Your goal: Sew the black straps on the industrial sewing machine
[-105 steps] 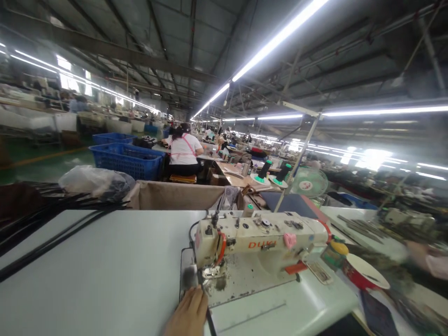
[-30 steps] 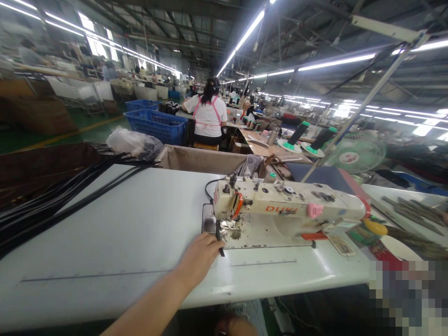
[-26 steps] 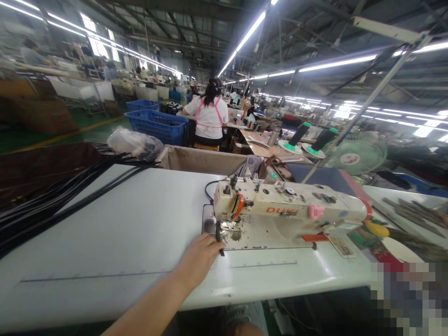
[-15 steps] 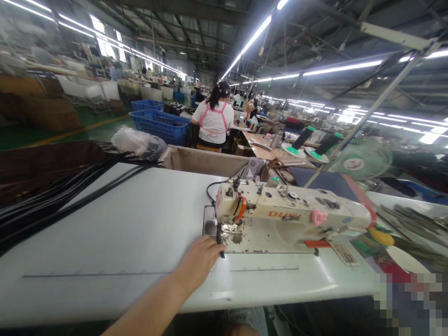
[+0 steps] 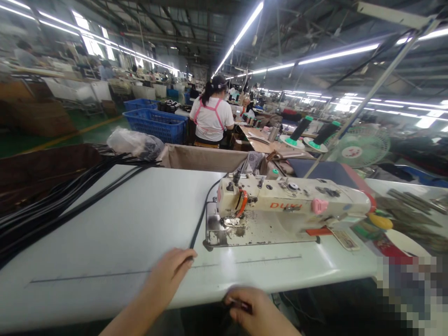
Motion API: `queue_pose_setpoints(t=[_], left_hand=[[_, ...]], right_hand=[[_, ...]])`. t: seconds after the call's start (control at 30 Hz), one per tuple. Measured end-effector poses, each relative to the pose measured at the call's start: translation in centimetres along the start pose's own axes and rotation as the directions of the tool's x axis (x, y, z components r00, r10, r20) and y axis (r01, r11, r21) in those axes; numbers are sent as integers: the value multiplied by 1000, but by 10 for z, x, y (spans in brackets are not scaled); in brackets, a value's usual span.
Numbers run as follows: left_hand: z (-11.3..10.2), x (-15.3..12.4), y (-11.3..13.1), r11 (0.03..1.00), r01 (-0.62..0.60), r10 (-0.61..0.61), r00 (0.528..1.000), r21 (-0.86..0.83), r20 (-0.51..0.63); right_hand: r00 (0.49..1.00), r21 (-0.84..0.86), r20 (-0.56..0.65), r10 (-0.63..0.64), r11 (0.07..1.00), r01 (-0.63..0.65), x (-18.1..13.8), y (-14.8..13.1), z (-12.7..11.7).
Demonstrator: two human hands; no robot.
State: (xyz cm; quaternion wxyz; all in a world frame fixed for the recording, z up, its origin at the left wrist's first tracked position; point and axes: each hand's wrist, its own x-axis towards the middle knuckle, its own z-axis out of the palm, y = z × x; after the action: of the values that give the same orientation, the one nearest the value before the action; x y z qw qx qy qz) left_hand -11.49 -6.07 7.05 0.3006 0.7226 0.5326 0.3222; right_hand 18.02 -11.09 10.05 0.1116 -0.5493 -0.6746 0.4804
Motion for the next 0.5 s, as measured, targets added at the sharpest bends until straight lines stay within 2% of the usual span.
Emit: queue_pose_setpoints(t=[0.07, 0.17, 0.27, 0.37, 0.5], left_hand=[[-14, -16, -6, 994, 66, -62, 997, -87, 56], [-31, -40, -17, 969, 157, -123, 976, -190, 180], [-45, -60, -26, 924, 271, -167, 920, -268, 355], [-60, -71, -26, 877, 369, -172, 839, -308, 517], [-84, -71, -13, 859, 437, -194, 760, -267, 621]], right_hand=[[989, 8, -114, -90, 996, 92, 4, -12, -13], [936, -43, -308, -170, 985, 165, 24, -18, -28], [873, -198, -454, -176, 976, 93, 49, -15, -37], [842, -344, -511, -172, 939, -17, 69, -12, -41], [818, -387, -552, -160, 918, -82, 87, -15, -42]])
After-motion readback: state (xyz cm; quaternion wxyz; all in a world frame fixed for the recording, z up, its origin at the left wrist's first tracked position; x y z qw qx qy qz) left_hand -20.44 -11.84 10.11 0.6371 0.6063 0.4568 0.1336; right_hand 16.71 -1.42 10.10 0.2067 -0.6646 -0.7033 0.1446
